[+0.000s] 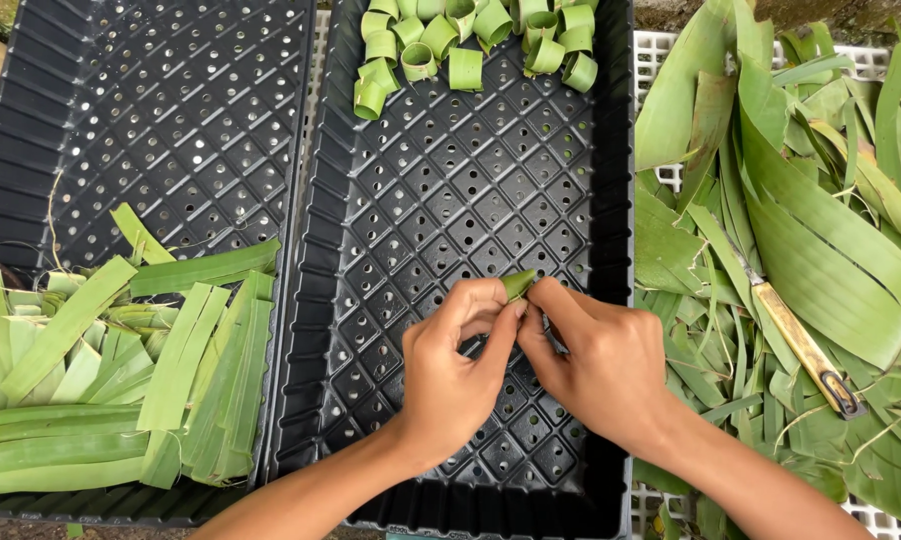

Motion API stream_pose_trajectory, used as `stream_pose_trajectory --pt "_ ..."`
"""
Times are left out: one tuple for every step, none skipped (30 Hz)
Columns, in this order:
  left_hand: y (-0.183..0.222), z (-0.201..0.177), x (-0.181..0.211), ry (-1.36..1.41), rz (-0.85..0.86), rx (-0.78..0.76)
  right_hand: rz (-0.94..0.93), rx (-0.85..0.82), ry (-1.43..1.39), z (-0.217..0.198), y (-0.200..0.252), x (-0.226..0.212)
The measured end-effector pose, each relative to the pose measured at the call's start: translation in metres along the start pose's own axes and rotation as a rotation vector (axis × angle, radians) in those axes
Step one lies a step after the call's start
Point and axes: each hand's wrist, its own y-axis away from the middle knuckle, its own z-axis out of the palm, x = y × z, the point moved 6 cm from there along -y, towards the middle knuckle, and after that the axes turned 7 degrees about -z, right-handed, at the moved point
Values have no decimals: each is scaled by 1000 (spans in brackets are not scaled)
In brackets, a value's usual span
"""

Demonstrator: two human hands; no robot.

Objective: Rolling green leaves into small cylinders and placing them into a seedling tray

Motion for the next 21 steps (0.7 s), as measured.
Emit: stream_pose_trajectory --pt "-2 -1 1 -1 1 -1 1 2 0 -3 -3 3" --pt "-5 -1 1 12 -24 -17 17 -48 -92 -2 -6 7" --pt "-7 -1 0 25 -49 -32 33 -97 -185 -2 -9 10" --pt "-9 -2 1 26 -47 -32 32 -96 -184 -6 -13 14" --pt "-12 -3 -2 68 -98 -39 -24 -95 -307 -10 -18 14" --pt "-14 -4 -5 110 -149 -42 -84 -95 -431 -14 -23 13" --pt "-16 -4 -5 110 -148 -39 -87 -96 -431 -15 -23 14" --pt "-17 -4 -8 156 -217 -56 -64 -105 -448 -15 -23 17" --pt "-18 -3 -12 202 -286 -73 -41 -113 -465 -14 -23 19" --pt "-17 -2 -16 202 -286 -74 -40 -113 -464 -13 -23 21" --pt "-16 0 -24 279 -350 -79 -58 -129 -489 -11 -23 21" --pt "-14 2 -31 356 -413 -83 -77 -145 -514 -9 -22 22" --pt "-14 3 -34 356 -413 -85 -76 -144 -513 -8 -22 24" --pt "-15 3 -36 367 -382 -90 -70 -112 -555 -8 -22 26" --pt "-16 3 -38 379 -350 -94 -64 -80 -597 -8 -22 28" --pt "-17 2 -38 379 -351 -93 -65 -81 -598 -10 -24 29" --pt "-18 2 -38 392 -365 -112 -78 -98 -616 -11 -25 29" --pt "-20 2 -38 406 -378 -133 -91 -115 -633 -13 -27 29" --pt "-21 1 -37 406 -379 -133 -91 -115 -634 -14 -28 29" --pt "-22 1 -37 426 -394 -154 -90 -119 -621 -16 -29 29" --pt "-22 2 -36 446 -409 -176 -90 -123 -607 -18 -30 29"
